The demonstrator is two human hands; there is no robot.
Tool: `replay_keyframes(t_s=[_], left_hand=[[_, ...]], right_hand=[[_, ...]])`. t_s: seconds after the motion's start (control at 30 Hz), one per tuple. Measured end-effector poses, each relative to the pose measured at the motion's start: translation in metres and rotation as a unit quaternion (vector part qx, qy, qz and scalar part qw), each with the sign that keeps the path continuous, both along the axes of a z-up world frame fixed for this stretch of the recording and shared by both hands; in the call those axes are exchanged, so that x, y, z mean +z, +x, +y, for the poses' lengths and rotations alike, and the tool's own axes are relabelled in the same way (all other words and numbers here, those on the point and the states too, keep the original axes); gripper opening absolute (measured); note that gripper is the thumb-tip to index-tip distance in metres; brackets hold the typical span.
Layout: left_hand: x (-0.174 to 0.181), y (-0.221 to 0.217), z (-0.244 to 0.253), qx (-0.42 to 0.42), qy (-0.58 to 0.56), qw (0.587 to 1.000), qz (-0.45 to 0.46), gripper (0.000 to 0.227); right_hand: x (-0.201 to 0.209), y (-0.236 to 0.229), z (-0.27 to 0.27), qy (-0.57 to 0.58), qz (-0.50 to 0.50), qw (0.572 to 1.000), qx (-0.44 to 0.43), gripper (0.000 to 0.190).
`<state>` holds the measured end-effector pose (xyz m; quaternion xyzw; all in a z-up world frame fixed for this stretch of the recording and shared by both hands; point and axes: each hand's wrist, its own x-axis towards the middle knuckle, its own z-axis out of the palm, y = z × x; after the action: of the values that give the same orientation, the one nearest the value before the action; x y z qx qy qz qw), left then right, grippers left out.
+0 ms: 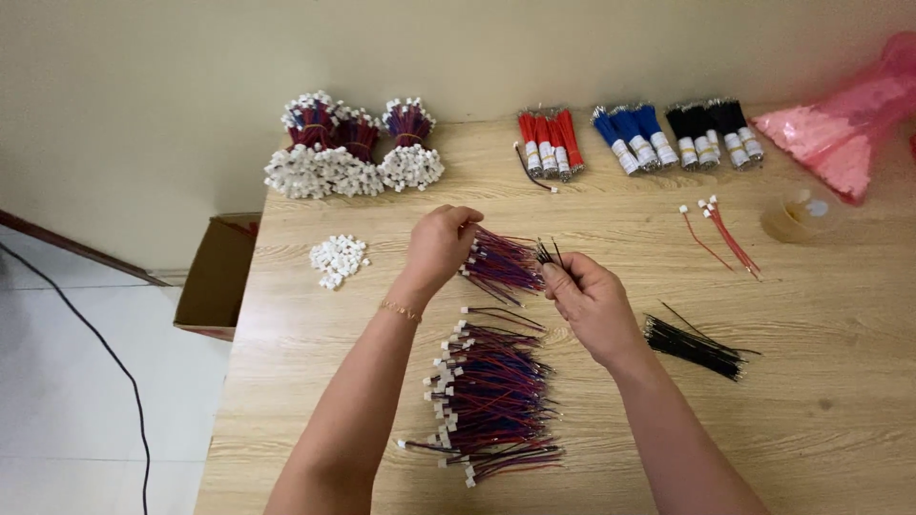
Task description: Organizing and bundling small electronic wires with zip ties on a workbench
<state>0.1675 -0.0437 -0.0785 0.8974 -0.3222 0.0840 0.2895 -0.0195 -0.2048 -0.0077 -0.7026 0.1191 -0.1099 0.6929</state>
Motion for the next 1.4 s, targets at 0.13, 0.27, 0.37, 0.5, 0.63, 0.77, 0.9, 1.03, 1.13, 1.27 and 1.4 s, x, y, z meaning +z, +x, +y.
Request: replay_keyframes(t_s=[0.13, 0.27, 0.37, 0.5, 0.63, 0.77, 0.9, 1.03, 1.13, 1.27, 1.4], left_hand=[[0.056, -0.056, 0.013, -0.015, -0.202, 0.966, 0.159, 0.016], [0.106, -0.133, 0.026, -0.009, -0.313, 0.914, 0.256, 0.019], [0.101, -0.146, 0.029, -0.061, -0.425, 0.843, 0.324, 0.021], [0.092, -0.151, 0.035, -0.07, -0.455, 0.82, 0.34, 0.016], [0.098, -0.162, 0.039, -0.064, -0.458, 0.812, 0.356, 0.014], [0.077, -0.166, 0.037, -0.064, -0.486, 0.789, 0.371, 0.014], [0.069, -0.169, 0.037, -0.057, -0.553, 0.726, 0.405, 0.017], [0.07, -0.175, 0.039, -0.061, -0.592, 0.667, 0.448, 0.021], [0.056, -0.17, 0.036, -0.077, -0.612, 0.639, 0.459, 0.022], [0.058, -0.173, 0.036, -0.084, -0.61, 0.633, 0.469, 0.019], [0.06, -0.174, 0.037, -0.087, -0.614, 0.62, 0.481, 0.019]], right_hand=[[0.006, -0.005, 0.003, -0.073, -0.024, 0.997, 0.003, 0.016], [0.045, -0.021, 0.021, -0.147, -0.024, 0.989, 0.013, 0.015], [0.075, -0.031, 0.04, -0.201, -0.02, 0.979, 0.026, 0.015], [0.073, -0.037, 0.045, -0.182, -0.046, 0.981, 0.049, 0.013], [0.074, -0.045, 0.048, -0.121, -0.063, 0.99, 0.039, 0.013], [0.071, -0.047, 0.047, -0.124, -0.055, 0.99, 0.041, 0.015], [0.075, -0.049, 0.05, -0.225, -0.072, 0.971, 0.031, 0.011], [0.08, -0.054, 0.054, -0.297, -0.084, 0.951, 0.025, 0.013], [0.087, -0.057, 0.056, -0.305, -0.069, 0.949, 0.033, 0.014], [0.093, -0.059, 0.056, -0.298, -0.061, 0.952, 0.031, 0.014], [0.088, -0.059, 0.055, -0.285, -0.051, 0.957, 0.029, 0.014]])
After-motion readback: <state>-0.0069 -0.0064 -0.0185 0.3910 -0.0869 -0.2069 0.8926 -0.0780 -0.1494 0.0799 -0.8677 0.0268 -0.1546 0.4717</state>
